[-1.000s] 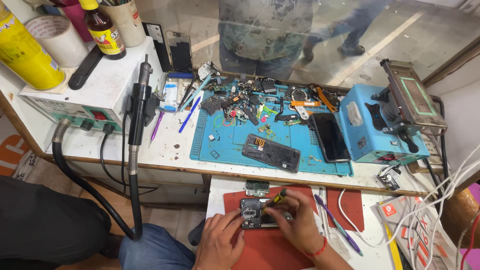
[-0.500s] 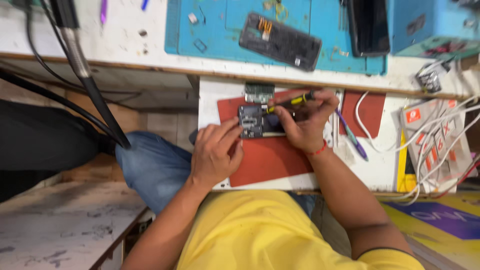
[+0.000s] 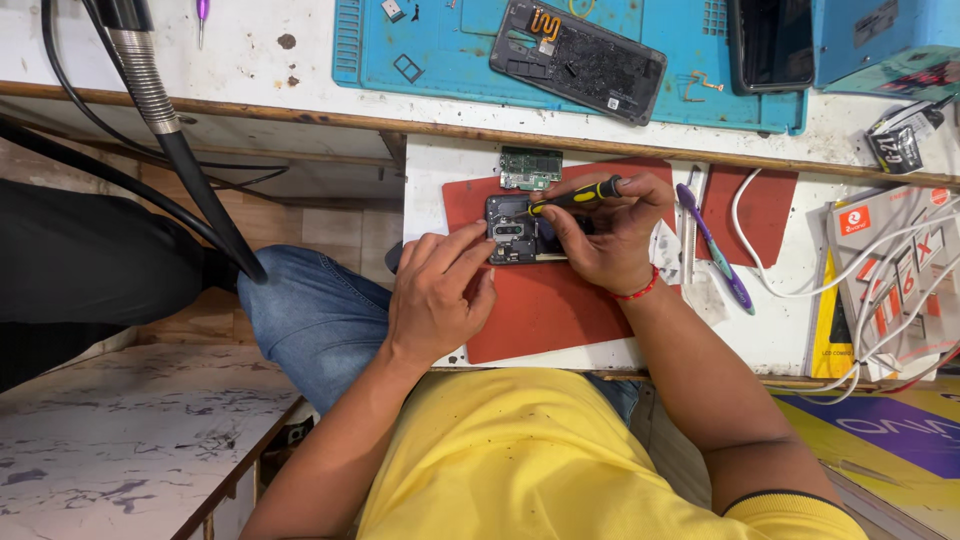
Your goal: The person disassembles a smartphone, removes the battery, and reassembles the device using a screwdriver. The person then places the back cover onto the phone and secures it.
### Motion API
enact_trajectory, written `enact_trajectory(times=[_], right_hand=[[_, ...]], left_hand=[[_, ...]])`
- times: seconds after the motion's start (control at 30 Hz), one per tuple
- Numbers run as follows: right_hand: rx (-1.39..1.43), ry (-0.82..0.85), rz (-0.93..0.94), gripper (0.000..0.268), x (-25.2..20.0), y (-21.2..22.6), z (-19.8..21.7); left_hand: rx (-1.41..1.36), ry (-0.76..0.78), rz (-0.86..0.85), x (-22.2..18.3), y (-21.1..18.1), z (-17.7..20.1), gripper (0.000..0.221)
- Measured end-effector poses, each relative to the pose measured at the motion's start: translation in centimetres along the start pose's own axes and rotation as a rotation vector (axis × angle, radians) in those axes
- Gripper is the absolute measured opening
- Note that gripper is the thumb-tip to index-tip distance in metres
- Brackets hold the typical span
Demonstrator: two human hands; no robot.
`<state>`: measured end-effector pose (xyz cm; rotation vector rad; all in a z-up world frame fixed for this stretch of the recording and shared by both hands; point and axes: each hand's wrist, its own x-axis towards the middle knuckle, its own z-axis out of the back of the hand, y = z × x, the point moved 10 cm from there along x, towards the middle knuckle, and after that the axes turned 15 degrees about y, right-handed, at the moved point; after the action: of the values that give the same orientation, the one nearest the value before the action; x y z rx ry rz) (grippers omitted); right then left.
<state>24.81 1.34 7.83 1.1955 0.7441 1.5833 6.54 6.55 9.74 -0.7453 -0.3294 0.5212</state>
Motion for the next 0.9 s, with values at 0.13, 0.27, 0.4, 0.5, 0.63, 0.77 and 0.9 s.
enact_trajectory(times=[0.13, 0.27, 0.4, 0.5, 0.63, 0.77, 0.9], right_hand=[[0.031, -0.001, 0.003, 0.066, 0.00, -0.10, 0.01], [0.029, 0.011, 0.000, 0.066, -0.03, -0.13, -0.04], [0.034, 0.010, -0.001, 0.066, -0.12, -0.24, -0.08], [0.042, 0.009, -0.004, 0.065, -0.15, -0.42, -0.14], [0.025, 0.009, -0.012, 0.065, -0.19, -0.57, -0.15], [0.043, 0.003, -0.018, 0.064, -0.26, -0.75, -0.06], [0.025, 0.011, -0.017, 0.064, -0.25, -0.79, -0.08]], left_hand=[[-0.005, 0.001, 0.005, 0.06, 0.01, -0.03, 0.031], [-0.001, -0.012, -0.004, 0.10, -0.12, 0.22, 0.031], [-0.001, -0.006, -0.004, 0.07, -0.13, 0.16, 0.031], [-0.003, -0.002, 0.002, 0.05, -0.06, 0.11, 0.031], [-0.002, 0.002, 0.007, 0.08, 0.00, 0.07, 0.031], [-0.002, 0.002, 0.004, 0.11, -0.01, 0.07, 0.031], [0.000, 0.003, 0.003, 0.09, -0.01, 0.06, 0.031]])
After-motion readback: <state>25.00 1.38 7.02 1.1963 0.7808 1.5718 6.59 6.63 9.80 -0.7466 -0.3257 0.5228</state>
